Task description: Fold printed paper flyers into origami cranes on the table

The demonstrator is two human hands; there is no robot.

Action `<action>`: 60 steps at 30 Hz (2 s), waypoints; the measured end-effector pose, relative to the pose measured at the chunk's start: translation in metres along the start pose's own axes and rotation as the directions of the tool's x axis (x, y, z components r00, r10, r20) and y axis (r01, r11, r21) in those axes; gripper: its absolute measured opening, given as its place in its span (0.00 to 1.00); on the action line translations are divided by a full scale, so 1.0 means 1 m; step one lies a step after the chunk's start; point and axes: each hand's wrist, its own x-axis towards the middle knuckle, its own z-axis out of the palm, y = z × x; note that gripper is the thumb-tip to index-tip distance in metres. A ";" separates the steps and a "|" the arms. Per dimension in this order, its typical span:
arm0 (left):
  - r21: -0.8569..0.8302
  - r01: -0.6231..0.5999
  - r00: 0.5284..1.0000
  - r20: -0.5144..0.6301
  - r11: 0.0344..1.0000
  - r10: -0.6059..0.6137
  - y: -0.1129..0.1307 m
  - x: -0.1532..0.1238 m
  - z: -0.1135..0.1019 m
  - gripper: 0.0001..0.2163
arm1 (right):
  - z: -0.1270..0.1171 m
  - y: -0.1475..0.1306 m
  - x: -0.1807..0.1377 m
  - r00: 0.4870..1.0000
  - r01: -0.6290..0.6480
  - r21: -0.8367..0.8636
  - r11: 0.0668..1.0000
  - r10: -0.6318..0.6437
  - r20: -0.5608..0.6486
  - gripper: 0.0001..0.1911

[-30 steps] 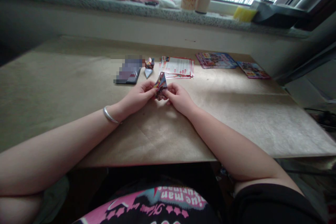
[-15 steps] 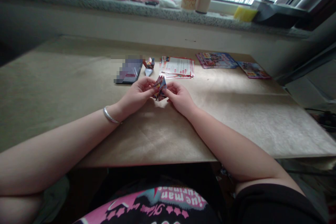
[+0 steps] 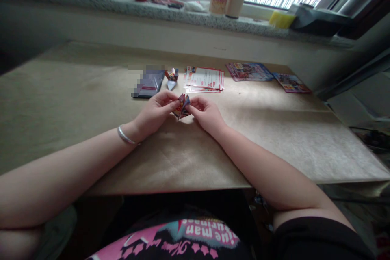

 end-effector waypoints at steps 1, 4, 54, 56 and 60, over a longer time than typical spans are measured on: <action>0.004 0.004 1.000 0.000 1.000 -0.004 -0.001 0.001 0.000 0.19 | -0.001 -0.001 0.000 1.000 -0.021 0.015 1.000 0.021 0.001 0.22; 0.026 -0.017 1.000 -0.017 1.000 0.017 -0.005 0.005 -0.003 0.20 | -0.006 -0.002 0.003 0.997 -0.078 0.015 0.997 0.078 0.000 0.21; -0.111 0.115 0.987 -0.098 0.987 -0.126 0.010 0.005 0.022 0.17 | 0.003 -0.007 0.005 0.993 0.026 -0.039 0.999 -0.031 -0.116 0.20; -0.088 0.107 0.989 -0.093 0.990 -0.115 0.010 0.005 0.023 0.16 | 0.004 -0.008 0.004 0.993 0.030 -0.036 0.999 -0.034 -0.113 0.20; -0.066 0.093 0.990 -0.102 0.994 -0.099 0.010 0.006 0.023 0.14 | 0.007 -0.009 0.004 0.995 0.032 -0.031 0.999 -0.035 -0.095 0.22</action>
